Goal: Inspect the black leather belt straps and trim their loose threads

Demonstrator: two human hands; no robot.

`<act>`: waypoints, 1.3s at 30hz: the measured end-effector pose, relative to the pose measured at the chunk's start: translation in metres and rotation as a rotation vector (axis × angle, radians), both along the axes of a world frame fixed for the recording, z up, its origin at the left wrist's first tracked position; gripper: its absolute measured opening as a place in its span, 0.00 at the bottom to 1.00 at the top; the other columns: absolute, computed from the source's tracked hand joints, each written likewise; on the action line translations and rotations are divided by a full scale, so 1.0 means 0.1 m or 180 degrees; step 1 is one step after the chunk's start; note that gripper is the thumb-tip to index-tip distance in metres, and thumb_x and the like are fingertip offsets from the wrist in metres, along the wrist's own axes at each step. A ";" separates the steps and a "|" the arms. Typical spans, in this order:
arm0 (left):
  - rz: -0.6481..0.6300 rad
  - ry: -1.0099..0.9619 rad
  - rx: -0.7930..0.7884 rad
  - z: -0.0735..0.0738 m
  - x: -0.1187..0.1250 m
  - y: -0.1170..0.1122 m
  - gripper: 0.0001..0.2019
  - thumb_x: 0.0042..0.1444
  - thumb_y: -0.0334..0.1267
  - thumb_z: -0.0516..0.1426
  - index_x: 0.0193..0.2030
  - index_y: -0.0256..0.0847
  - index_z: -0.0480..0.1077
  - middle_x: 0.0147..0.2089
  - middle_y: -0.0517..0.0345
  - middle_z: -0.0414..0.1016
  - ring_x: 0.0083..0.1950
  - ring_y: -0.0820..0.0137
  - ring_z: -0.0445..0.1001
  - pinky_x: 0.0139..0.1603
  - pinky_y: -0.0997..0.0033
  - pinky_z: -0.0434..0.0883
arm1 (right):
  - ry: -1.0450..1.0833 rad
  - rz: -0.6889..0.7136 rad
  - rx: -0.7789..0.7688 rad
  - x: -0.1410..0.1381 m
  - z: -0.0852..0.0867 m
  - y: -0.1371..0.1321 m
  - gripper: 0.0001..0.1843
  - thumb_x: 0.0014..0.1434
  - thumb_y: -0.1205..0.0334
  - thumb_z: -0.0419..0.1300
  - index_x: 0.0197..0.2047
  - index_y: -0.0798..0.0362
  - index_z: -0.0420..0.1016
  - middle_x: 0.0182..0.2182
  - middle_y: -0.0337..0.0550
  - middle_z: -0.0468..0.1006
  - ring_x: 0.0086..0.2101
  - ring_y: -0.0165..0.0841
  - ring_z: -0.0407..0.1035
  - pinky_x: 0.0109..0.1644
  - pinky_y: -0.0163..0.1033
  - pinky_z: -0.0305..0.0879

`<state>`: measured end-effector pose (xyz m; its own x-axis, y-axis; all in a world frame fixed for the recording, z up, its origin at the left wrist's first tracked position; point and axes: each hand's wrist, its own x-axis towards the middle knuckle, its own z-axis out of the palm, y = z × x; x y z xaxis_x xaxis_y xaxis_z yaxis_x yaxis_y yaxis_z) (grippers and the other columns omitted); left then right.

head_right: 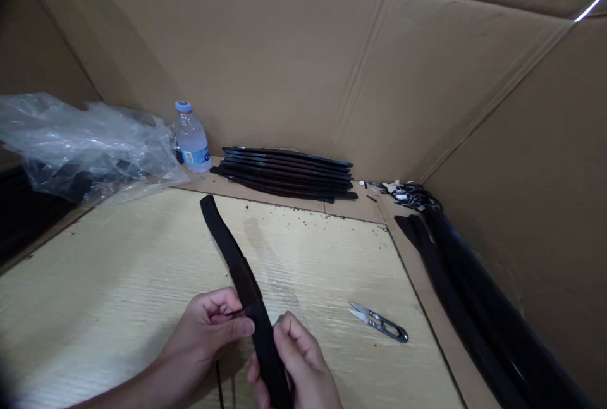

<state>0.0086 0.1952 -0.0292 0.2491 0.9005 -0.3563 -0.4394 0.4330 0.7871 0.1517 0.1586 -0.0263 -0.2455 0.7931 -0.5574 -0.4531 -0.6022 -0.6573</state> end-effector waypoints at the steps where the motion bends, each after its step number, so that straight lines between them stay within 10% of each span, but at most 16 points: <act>1: 0.0004 -0.0015 -0.0012 0.00 0.00 0.01 0.12 0.36 0.32 0.68 0.22 0.34 0.68 0.24 0.54 0.75 0.22 0.70 0.72 0.24 0.72 0.66 | 0.0007 0.0005 0.0015 0.00 0.00 0.00 0.25 0.48 0.43 0.64 0.29 0.53 0.57 0.21 0.40 0.74 0.14 0.21 0.61 0.16 0.25 0.49; 8: -0.0033 0.0039 0.0038 0.02 0.00 0.01 0.13 0.35 0.34 0.68 0.21 0.34 0.68 0.21 0.55 0.74 0.22 0.69 0.72 0.23 0.73 0.65 | 0.0099 0.0349 0.0258 0.09 0.00 0.02 0.29 0.46 0.47 0.67 0.45 0.57 0.68 0.23 0.41 0.74 0.19 0.23 0.62 0.23 0.29 0.56; 19: -0.0534 -0.0208 0.0249 -0.07 -0.03 0.01 0.13 0.35 0.36 0.69 0.27 0.32 0.73 0.25 0.55 0.73 0.27 0.72 0.70 0.28 0.75 0.62 | 0.0236 0.1102 0.0802 0.12 -0.09 0.10 0.27 0.37 0.48 0.72 0.32 0.57 0.66 0.20 0.32 0.65 0.18 0.19 0.54 0.22 0.27 0.47; 39: -0.0413 -0.0246 -0.0159 -0.07 -0.01 0.00 0.16 0.40 0.39 0.67 0.22 0.36 0.63 0.21 0.56 0.72 0.22 0.71 0.69 0.24 0.73 0.63 | 0.0256 -0.0026 0.0081 -0.06 0.11 0.10 0.27 0.39 0.45 0.68 0.24 0.53 0.56 0.15 0.37 0.72 0.16 0.25 0.65 0.22 0.28 0.54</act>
